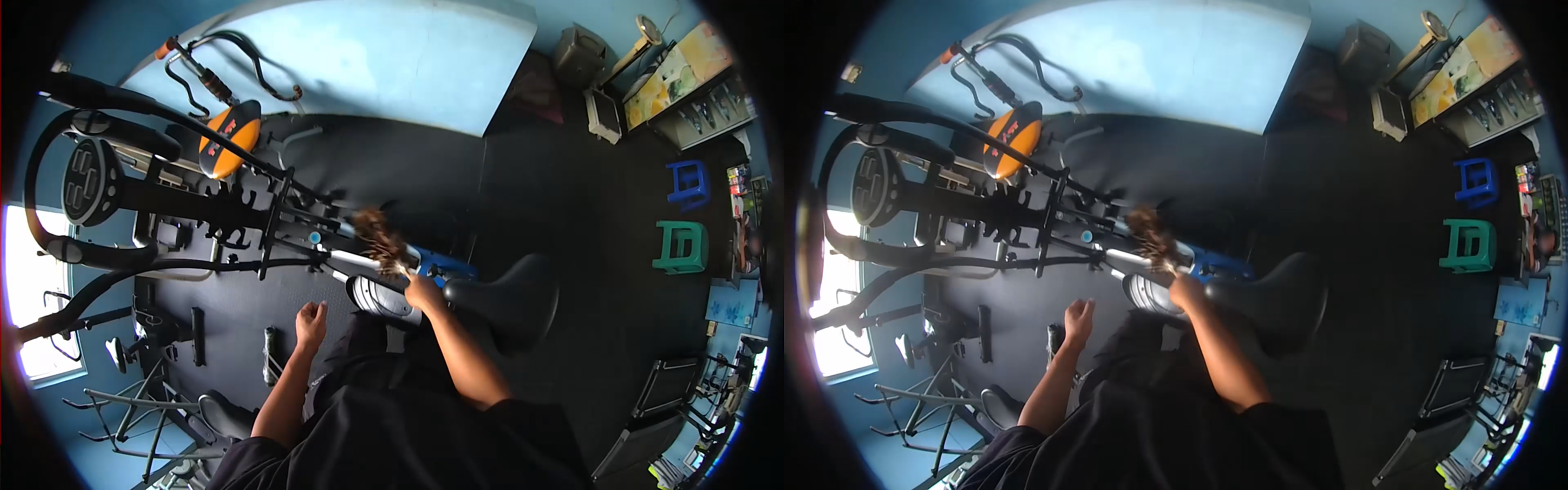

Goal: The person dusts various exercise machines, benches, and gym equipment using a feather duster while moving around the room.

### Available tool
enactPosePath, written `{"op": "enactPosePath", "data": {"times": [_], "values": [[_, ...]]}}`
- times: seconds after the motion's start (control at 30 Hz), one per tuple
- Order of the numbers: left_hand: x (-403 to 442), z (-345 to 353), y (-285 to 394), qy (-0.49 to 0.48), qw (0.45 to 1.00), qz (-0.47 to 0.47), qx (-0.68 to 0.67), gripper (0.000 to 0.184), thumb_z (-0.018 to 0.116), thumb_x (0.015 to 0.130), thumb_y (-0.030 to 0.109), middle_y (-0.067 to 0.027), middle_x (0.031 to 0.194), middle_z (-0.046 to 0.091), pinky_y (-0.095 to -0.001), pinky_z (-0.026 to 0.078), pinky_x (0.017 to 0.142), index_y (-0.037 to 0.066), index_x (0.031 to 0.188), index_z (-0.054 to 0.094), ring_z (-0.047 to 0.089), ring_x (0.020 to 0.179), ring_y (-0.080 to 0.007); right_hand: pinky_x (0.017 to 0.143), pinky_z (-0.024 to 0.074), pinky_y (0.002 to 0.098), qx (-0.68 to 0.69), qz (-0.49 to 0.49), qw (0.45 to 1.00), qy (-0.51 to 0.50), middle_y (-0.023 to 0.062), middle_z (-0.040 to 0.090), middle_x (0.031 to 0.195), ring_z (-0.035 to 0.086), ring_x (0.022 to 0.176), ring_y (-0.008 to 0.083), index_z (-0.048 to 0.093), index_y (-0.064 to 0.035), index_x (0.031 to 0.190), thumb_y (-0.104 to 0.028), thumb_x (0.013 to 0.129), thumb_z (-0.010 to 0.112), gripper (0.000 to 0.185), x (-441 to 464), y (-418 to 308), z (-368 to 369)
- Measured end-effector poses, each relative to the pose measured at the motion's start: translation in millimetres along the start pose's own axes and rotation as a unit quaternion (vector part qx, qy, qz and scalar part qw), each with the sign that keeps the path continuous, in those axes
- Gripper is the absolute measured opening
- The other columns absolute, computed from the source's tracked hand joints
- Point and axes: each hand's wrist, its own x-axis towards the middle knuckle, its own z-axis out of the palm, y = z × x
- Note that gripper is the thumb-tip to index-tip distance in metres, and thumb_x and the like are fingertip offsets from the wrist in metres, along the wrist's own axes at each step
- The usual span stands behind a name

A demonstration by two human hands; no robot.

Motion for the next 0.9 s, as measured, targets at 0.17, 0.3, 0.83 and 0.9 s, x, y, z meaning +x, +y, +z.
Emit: {"op": "enactPosePath", "data": {"times": [0.17, 0.3, 0.83, 0.9], "values": [[50.4, 26.6, -4.4, -0.048, 0.996, 0.060, -0.039, 0.027, 0.066, 0.088, 0.024, -0.0095, 0.088, 0.060, -0.0315, 0.049, 0.070, 0.000, 0.098, 0.061, 0.059, 0.078, -0.0163, 0.080, 0.0550, 0.0469, -0.111, -0.003, 0.994, -0.013, 0.0238, 0.069, 0.096, 0.068, 0.093, 0.0385, 0.067, 0.0019, 0.104, -0.012, 0.083, 0.054, 0.029, 48.5, -51.9, -24.4], [119.0, 53.4, 18.8, -0.119, 0.980, 0.145, 0.065, 0.032, 0.067, 0.086, 0.019, -0.0157, 0.107, 0.058, -0.0395, 0.047, 0.089, 0.005, 0.115, 0.059, 0.059, 0.102, -0.0296, 0.085, 0.0533, 0.0484, 0.032, 0.089, 0.995, 0.004, 0.0227, 0.068, 0.107, 0.067, 0.097, 0.0382, 0.068, 0.0004, 0.104, -0.013, 0.086, 0.052, 0.028, 114.5, -69.1, -15.9], [165.2, 129.4, -12.9, -0.160, 0.957, 0.243, -0.012, 0.025, 0.064, 0.078, -0.001, -0.0137, 0.102, 0.057, -0.0403, 0.049, 0.083, 0.005, 0.102, 0.062, 0.058, 0.093, -0.0328, 0.084, 0.0529, 0.0453, -0.245, 0.175, 0.925, -0.232, 0.0205, 0.067, 0.108, 0.064, 0.103, 0.0356, 0.069, -0.0049, 0.106, -0.009, 0.078, 0.052, 0.032, 225.1, 34.9, -145.3], [164.7, 132.8, -15.7, -0.184, 0.952, 0.243, -0.021, 0.025, 0.064, 0.079, -0.001, -0.0142, 0.100, 0.058, -0.0382, 0.051, 0.078, 0.005, 0.104, 0.062, 0.060, 0.089, -0.0323, 0.084, 0.0518, 0.0440, -0.253, 0.183, 0.912, -0.265, 0.0200, 0.067, 0.107, 0.064, 0.101, 0.0361, 0.068, -0.0101, 0.113, -0.007, 0.081, 0.049, 0.036, 200.4, 70.7, -164.9]]}}
